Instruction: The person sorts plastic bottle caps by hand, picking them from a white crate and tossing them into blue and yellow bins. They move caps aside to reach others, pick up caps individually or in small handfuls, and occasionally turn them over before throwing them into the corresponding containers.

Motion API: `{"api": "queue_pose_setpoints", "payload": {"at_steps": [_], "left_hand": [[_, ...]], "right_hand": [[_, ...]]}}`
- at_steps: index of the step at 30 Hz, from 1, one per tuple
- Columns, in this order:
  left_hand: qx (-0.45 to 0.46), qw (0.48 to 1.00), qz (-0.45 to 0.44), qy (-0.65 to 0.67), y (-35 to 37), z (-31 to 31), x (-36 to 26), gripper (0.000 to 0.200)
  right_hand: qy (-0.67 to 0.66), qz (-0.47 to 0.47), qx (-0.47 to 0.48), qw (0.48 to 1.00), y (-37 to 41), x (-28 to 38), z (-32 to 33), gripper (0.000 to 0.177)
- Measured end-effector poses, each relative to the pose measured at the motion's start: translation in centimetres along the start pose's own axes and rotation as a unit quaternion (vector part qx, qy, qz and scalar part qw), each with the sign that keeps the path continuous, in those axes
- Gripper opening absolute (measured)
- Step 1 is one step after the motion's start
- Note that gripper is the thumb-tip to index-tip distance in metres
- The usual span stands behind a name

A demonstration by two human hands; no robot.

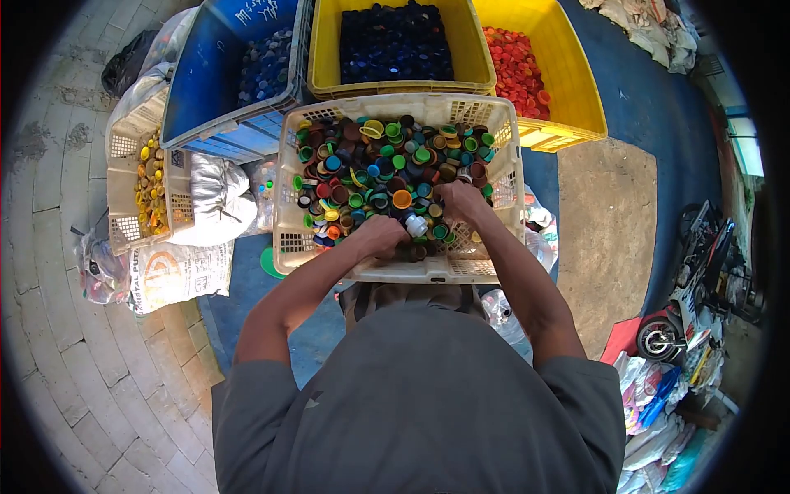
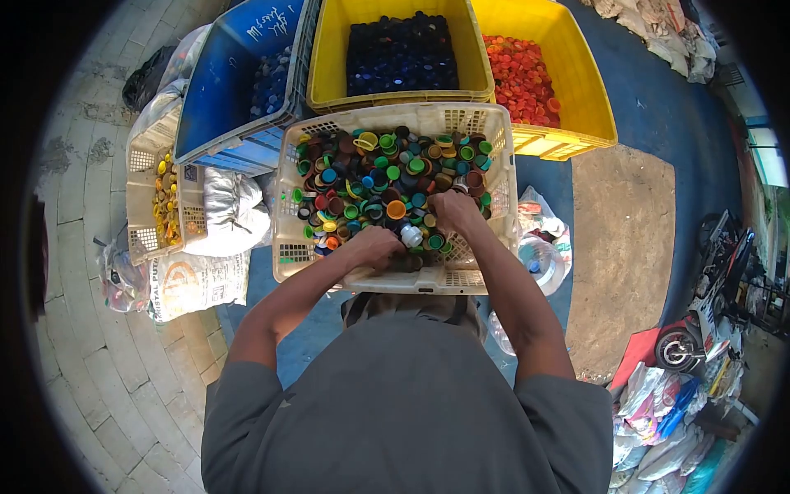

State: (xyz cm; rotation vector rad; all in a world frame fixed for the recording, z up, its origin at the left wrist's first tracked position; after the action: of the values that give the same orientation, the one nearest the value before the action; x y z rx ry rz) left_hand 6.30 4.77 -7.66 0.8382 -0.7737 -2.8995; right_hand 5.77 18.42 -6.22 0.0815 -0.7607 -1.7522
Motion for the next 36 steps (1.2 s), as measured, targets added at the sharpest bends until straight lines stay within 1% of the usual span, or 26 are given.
{"api": "queue_pose_setpoints", "payload": {"at_steps": [1, 4, 7, 10, 13, 16, 19, 22, 25, 26, 28, 29, 30, 31, 32, 33, 34, 35, 36], "left_hand": [[0.004, 1.0, 0.002, 0.012, 0.2, 0.0, 0.2, 0.027], [-0.017, 0.998, -0.016, 0.053, 0.5, -0.1, 0.5, 0.043], [-0.032, 0.993, -0.037, 0.106, 0.8, 0.1, 1.2, 0.043], [-0.128, 0.976, 0.014, 0.177, 1.4, 1.7, 2.0, 0.044], [-0.139, 0.98, 0.04, 0.135, 1.0, 1.9, 2.3, 0.047], [-0.137, 0.981, 0.101, 0.098, 1.1, 2.6, 2.4, 0.049], [-0.118, 0.985, 0.117, 0.054, 0.5, 2.5, 2.2, 0.049], [-0.121, 0.985, 0.121, 0.019, 0.2, 2.5, 2.2, 0.05], [-0.152, 0.978, 0.102, 0.103, 0.8, 3.9, 2.7, 0.047], [-0.205, 0.957, 0.094, 0.18, 1.5, 4.8, 3.2, 0.046], [-0.306, 0.89, 0.075, 0.329, 3.4, 7.4, 3.9, 0.044], [-0.235, 0.818, 0.161, 0.5, 3.6, 6.0, 5.1, 0.035], [-0.266, 0.724, 0.142, 0.62, 3.7, 5.6, 5.9, 0.033], [-0.292, 0.613, 0.119, 0.724, 3.7, 5.1, 6.7, 0.03], [-0.312, 0.487, 0.091, 0.811, 3.8, 4.5, 7.3, 0.028], [-0.303, 0.413, 0.039, 0.858, 3.7, 4.9, 6.8, 0.025], [-0.299, 0.364, 0.028, 0.881, 3.6, 4.9, 6.6, 0.025], [-0.295, 0.315, 0.017, 0.902, 3.2, 5.0, 6.2, 0.026], [-0.289, 0.265, 0.005, 0.92, 2.9, 5.2, 5.8, 0.026]], "right_hand": [[0.005, -0.001, 0.009, 1.0, 0.0, 0.1, 0.1, 0.041], [0.019, -0.01, 0.012, 1.0, 0.3, -0.1, 0.1, 0.034], [0.035, 0.001, -0.03, 0.999, 0.2, 0.0, 0.6, 0.028], [0.054, 0.0, -0.034, 0.998, -0.7, -1.1, -0.5, 0.023], [-0.002, -0.001, -0.069, 0.998, -0.5, -1.4, 0.1, 0.024], [-0.094, -0.013, -0.084, 0.992, -0.2, -1.6, 1.5, 0.024], [-0.174, -0.071, -0.075, 0.979, 0.1, -2.0, 2.8, 0.027], [-0.27, -0.083, -0.087, 0.955, 0.1, -2.3, 3.1, 0.034], [-0.389, -0.069, -0.088, 0.914, 0.1, -2.0, 3.0, 0.038], [-0.446, -0.081, -0.068, 0.889, 0.2, -2.1, 2.4, 0.037], [-0.553, -0.102, -0.027, 0.827, 0.8, -1.3, 2.2, 0.034], [-0.577, -0.1, -0.02, 0.81, 1.0, -0.7, 2.3, 0.033], [-0.6, -0.098, -0.012, 0.794, 1.1, 0.0, 2.5, 0.032], [-0.622, -0.095, -0.004, 0.777, 1.2, 0.7, 2.6, 0.031], [-0.61, -0.08, 0.0, 0.789, 1.1, 1.6, 2.9, 0.033], [-0.597, -0.066, 0.003, 0.8, 1.1, 2.6, 3.2, 0.035], [-0.583, -0.05, 0.007, 0.811, 1.2, 4.1, 3.9, 0.037], [-0.531, -0.022, -0.014, 0.847, 1.6, 5.5, 5.3, 0.038], [-0.534, -0.009, -0.025, 0.845, 1.4, 6.4, 5.4, 0.037]]}}
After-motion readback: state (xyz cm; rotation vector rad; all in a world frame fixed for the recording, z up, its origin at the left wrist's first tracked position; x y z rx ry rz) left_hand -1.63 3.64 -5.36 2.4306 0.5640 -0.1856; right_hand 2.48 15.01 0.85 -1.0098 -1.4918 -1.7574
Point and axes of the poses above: each hand's wrist, its own y-axis away from the middle knuckle, its own z-axis out of the back of the hand, x = y × z, the point moved 10 cm from there along -y, towards the middle knuckle, and after that the axes turned 2 degrees about -z, right-handed, at the moved point
